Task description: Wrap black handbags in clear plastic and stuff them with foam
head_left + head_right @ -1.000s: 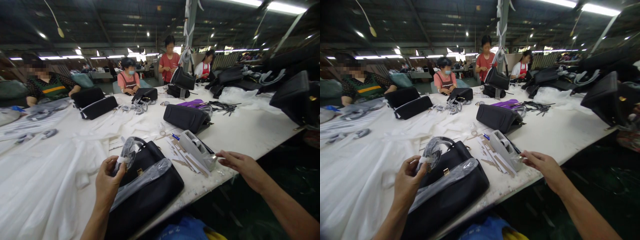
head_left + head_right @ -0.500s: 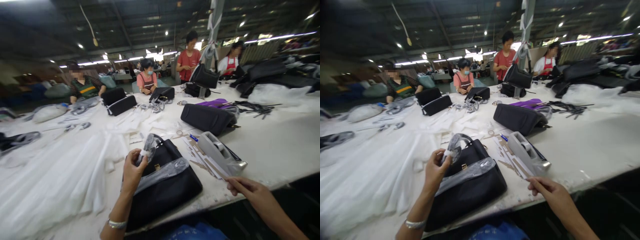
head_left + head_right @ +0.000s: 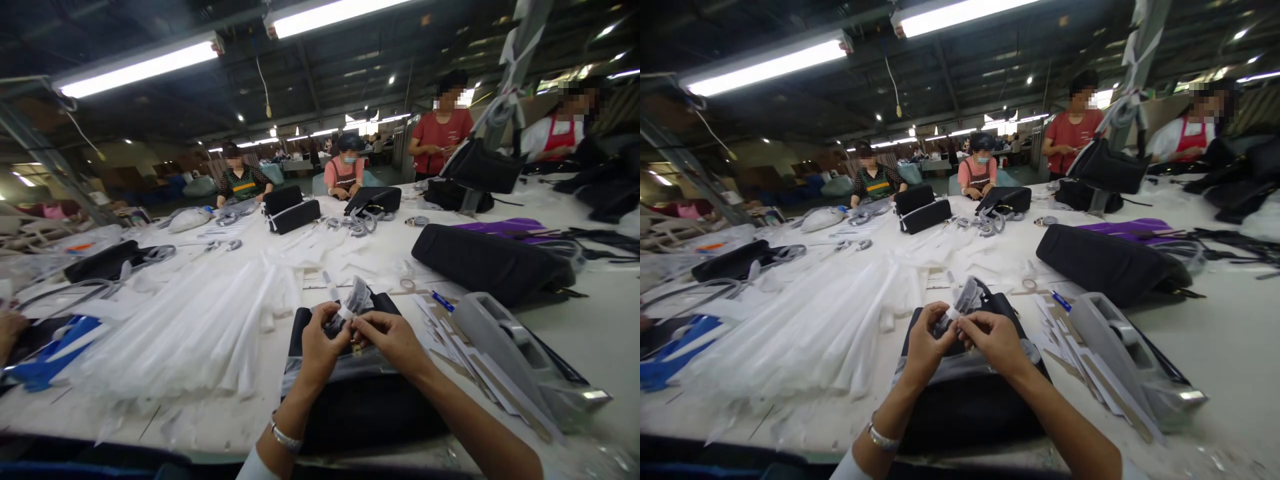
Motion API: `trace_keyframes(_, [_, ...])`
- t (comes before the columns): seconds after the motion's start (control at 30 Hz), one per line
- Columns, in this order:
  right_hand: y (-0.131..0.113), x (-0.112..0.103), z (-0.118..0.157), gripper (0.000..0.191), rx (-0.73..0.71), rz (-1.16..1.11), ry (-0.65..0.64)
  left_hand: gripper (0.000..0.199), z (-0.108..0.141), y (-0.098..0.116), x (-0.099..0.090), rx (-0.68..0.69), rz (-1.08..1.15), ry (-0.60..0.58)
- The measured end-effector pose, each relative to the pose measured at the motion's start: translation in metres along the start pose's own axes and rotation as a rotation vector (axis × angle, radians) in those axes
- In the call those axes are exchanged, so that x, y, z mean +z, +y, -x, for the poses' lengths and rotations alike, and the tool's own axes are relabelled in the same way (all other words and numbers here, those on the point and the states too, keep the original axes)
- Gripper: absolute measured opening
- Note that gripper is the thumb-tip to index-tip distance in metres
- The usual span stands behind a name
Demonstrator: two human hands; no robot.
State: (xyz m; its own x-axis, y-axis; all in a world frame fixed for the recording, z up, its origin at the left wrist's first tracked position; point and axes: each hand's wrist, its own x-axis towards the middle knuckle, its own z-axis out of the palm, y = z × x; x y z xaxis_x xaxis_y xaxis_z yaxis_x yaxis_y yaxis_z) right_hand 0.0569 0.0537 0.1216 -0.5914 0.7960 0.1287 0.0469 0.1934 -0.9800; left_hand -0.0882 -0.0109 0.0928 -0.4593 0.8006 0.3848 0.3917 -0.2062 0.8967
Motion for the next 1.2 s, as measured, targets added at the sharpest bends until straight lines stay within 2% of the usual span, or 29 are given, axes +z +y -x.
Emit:
trace_keyframes(0.17, [0.006,0.001,-0.006,0.038,0.065,0.104,-0.01,0.027,0.0,-0.001,-0.005,0.026,0.003,-0.022])
trace_keyframes(0.3, [0.005,-0.001,-0.002,0.033,0.009,0.224,-0.026,0.028,0.003,-0.005,-0.008,0.094,-0.093,0.03])
trace_keyframes(0.37, [0.007,-0.001,0.001,0.03,-0.018,0.247,-0.024,0.029,0.006,-0.007,-0.008,0.176,-0.151,0.054])
trace_keyframes(0.47, [0.014,0.0,0.003,0.028,-0.026,0.175,-0.012,0.025,0.009,-0.007,-0.008,0.334,-0.172,0.05])
trace_keyframes(0.53, [0.019,0.0,0.004,0.031,-0.02,0.063,-0.024,0.021,0.012,-0.004,-0.008,0.375,-0.149,0.049])
trace_keyframes(0.6, [0.021,-0.001,0.003,0.033,-0.015,-0.001,-0.035,0.02,0.014,-0.003,-0.01,0.349,-0.114,0.069])
trace_keyframes(0.73, [0.017,-0.007,0.004,0.024,-0.061,0.112,-0.002,0.026,0.022,-0.006,-0.016,0.261,-0.027,0.052])
trace_keyframes(0.83, [0.009,-0.009,0.006,0.023,-0.092,0.126,-0.042,0.032,0.027,-0.012,-0.02,0.205,0.074,0.029])
trace_keyframes(1.0, [-0.001,-0.001,0.011,0.024,-0.181,0.132,-0.04,0.03,0.031,-0.016,-0.023,0.149,0.152,0.02])
trace_keyframes(1.2, [0.0,0.01,0.01,0.026,-0.082,0.171,0.019,0.03,0.03,-0.019,-0.025,0.112,0.125,0.034])
